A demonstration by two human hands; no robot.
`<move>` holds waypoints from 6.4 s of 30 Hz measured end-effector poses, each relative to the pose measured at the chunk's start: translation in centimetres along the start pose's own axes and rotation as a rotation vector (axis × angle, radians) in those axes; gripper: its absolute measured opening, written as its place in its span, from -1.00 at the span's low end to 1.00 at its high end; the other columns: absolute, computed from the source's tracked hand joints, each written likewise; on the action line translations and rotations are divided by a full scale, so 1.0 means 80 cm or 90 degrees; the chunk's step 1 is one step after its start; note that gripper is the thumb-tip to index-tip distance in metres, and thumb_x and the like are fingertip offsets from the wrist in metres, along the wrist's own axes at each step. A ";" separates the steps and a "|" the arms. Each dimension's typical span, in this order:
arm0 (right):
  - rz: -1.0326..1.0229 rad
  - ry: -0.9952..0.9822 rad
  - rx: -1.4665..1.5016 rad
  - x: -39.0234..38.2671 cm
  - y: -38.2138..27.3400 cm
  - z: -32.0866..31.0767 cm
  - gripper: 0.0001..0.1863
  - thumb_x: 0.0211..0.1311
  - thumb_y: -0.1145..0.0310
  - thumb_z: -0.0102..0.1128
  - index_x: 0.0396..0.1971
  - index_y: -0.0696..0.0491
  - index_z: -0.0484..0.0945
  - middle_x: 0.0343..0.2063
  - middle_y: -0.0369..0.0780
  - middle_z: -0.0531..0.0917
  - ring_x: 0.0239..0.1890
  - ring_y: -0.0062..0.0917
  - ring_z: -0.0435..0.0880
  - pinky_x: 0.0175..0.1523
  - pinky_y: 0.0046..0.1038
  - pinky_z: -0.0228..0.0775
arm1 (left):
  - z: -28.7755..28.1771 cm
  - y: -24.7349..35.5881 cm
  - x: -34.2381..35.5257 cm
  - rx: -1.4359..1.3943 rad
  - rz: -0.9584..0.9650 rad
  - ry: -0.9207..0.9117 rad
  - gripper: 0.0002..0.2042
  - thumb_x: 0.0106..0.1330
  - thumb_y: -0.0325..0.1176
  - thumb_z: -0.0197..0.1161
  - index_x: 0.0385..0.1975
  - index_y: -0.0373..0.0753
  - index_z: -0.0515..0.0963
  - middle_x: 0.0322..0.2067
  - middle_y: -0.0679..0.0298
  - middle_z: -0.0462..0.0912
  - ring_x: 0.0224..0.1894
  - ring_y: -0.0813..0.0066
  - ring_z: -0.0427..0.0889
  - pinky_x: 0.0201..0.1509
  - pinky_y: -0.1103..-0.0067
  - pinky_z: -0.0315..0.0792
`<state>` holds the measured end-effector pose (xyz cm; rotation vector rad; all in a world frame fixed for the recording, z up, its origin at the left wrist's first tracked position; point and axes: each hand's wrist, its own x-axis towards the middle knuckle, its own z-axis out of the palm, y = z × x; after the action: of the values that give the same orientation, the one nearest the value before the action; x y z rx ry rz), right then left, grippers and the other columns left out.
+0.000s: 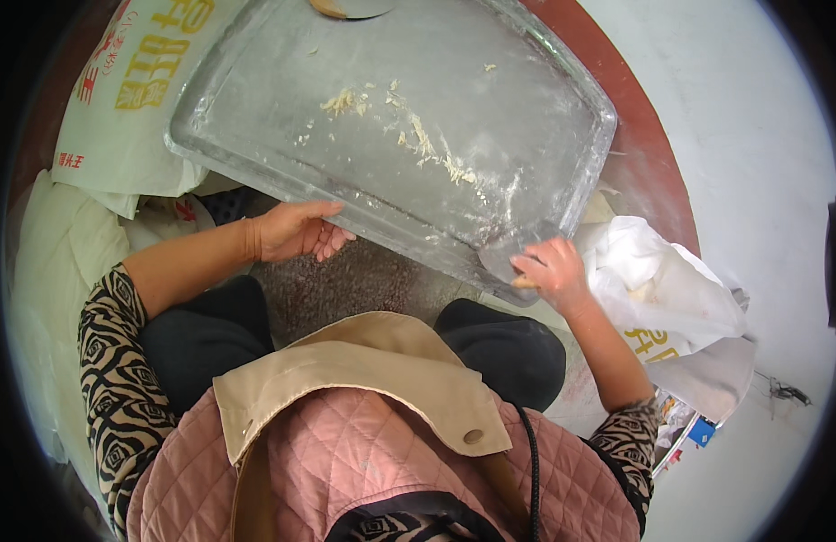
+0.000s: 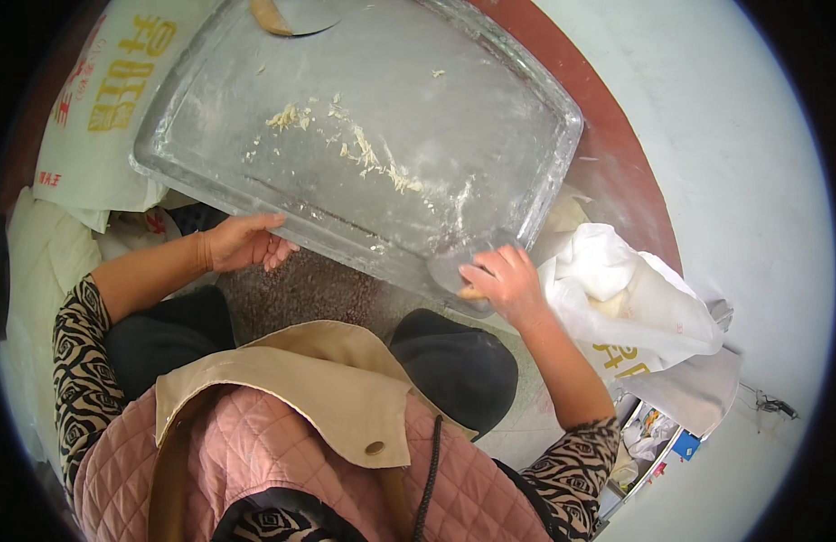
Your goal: The person kneads a large mass of dough on a metal tray, then uses a bench scraper to remove and clean residual dough from the tray. They wipe the tray with a cloth and place the cleaned tray aside. The person then walks to a freezer, opens it, and places a white bag inside.
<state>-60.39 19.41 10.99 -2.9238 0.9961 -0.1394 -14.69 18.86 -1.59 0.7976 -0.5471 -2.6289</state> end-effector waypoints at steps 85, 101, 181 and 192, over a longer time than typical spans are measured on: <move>0.204 0.067 0.058 0.472 -0.048 0.018 -0.52 0.19 0.19 0.37 0.09 0.01 0.58 -0.10 -0.01 0.72 -0.01 0.00 0.66 0.07 -0.12 0.50 | -0.026 -0.008 0.012 -0.018 0.110 -0.014 -0.81 0.38 -0.29 0.32 -0.45 -0.20 0.55 -0.56 0.35 0.53 -0.53 0.56 0.48 -0.44 0.58 0.37; -0.030 0.029 0.049 0.337 0.006 0.038 -0.72 0.07 0.56 0.28 -0.19 -0.01 0.72 -0.21 -0.17 0.75 -0.09 -0.20 0.69 0.01 -0.22 0.53 | -0.022 0.011 -0.003 0.031 -0.023 -0.034 -0.69 0.46 -0.16 0.27 -0.17 -0.36 0.65 -0.48 0.31 0.62 -0.47 0.58 0.55 -0.37 0.61 0.47; 0.294 0.355 0.198 0.396 -0.081 -0.023 -0.47 0.17 0.40 0.19 0.18 0.11 0.41 -0.28 0.07 0.72 -0.28 0.05 0.72 -0.12 -0.04 0.53 | 0.042 0.171 0.089 -0.353 0.256 0.269 -0.70 0.57 -0.09 -0.04 -0.20 -0.15 0.53 -0.33 0.28 0.59 -0.33 0.38 0.63 -0.31 0.40 0.55; 0.552 0.103 0.275 0.238 -0.010 0.074 -0.41 0.20 0.34 0.28 0.21 0.23 0.38 -0.05 0.14 0.66 -0.01 -0.04 0.69 0.10 -0.18 0.50 | 0.007 0.176 0.009 -0.186 0.321 0.364 -0.45 0.58 0.13 -0.02 -0.67 0.06 0.03 -0.69 0.53 -0.04 -0.71 0.65 -0.10 -0.68 0.60 -0.22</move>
<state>-44.25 8.52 6.46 -1.9190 1.8614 -0.4724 -12.65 6.50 4.86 1.0848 -0.1633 -1.8500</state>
